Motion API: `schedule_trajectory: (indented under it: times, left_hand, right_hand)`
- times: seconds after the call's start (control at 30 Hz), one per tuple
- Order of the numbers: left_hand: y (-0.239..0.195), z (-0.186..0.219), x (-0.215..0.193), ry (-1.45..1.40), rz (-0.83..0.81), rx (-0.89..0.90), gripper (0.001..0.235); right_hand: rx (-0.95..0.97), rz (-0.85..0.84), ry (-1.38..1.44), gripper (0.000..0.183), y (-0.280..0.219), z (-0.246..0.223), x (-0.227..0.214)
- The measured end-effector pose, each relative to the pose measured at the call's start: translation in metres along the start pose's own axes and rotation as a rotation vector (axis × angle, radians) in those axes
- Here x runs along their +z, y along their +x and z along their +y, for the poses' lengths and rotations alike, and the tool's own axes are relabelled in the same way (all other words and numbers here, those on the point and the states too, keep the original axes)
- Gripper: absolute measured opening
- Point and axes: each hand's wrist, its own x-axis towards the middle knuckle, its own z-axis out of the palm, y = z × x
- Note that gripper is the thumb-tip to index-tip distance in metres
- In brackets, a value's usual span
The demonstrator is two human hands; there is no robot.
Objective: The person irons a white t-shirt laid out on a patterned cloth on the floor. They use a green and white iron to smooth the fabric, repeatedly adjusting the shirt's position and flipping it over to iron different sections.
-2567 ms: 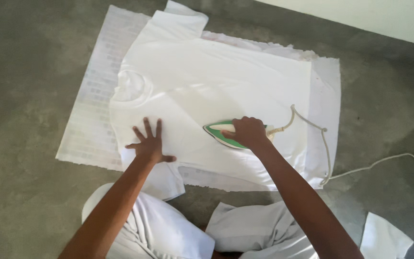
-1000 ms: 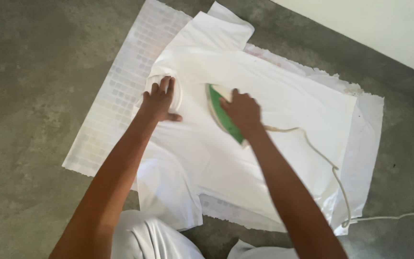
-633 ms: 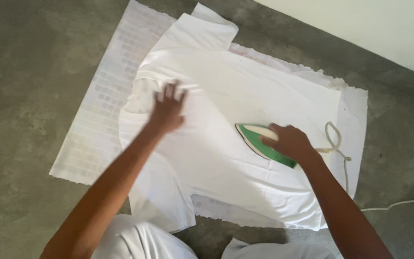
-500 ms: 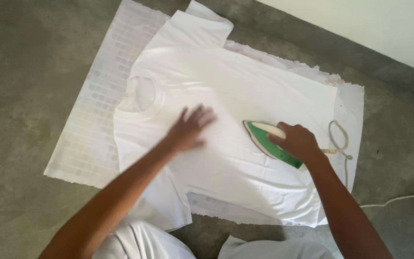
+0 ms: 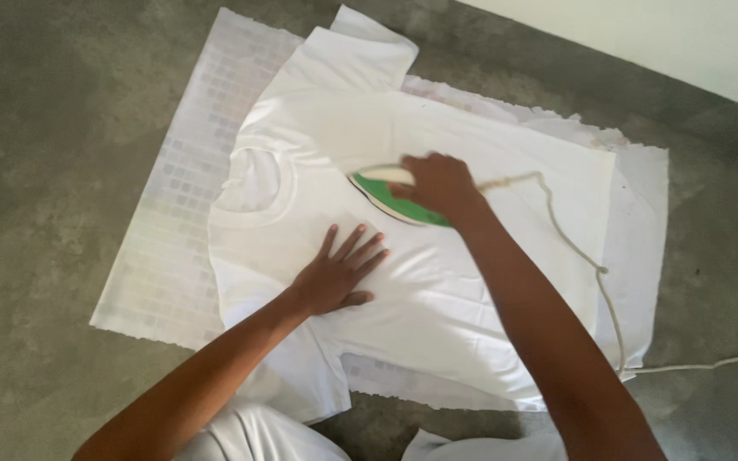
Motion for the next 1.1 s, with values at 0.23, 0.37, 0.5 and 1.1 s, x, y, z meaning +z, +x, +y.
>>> schedule_trajectory:
  times: [0.23,0.37,0.5,1.1]
  left_hand:
    - [-0.001,-0.003,-0.004,-0.066,-0.021,0.001,0.078]
    - [-0.001,-0.005,0.001,-0.102,0.021,0.003,0.080]
    - [-0.001,-0.011,0.011,-0.097,0.057,0.006,0.082]
    - [-0.005,0.005,-0.005,0.084,-0.011,-0.085,0.128]
  right_hand:
    - [0.066,0.110,-0.031,0.077,0.065,-0.011,-0.002]
    - [0.131,0.071,-0.045,0.078,0.044,0.033,-0.013]
    - [0.102,-0.051,-0.066,0.079,-0.005,0.053,-0.022]
    - [-0.062,-0.327,-0.050,0.065,-0.263,0.054,0.050]
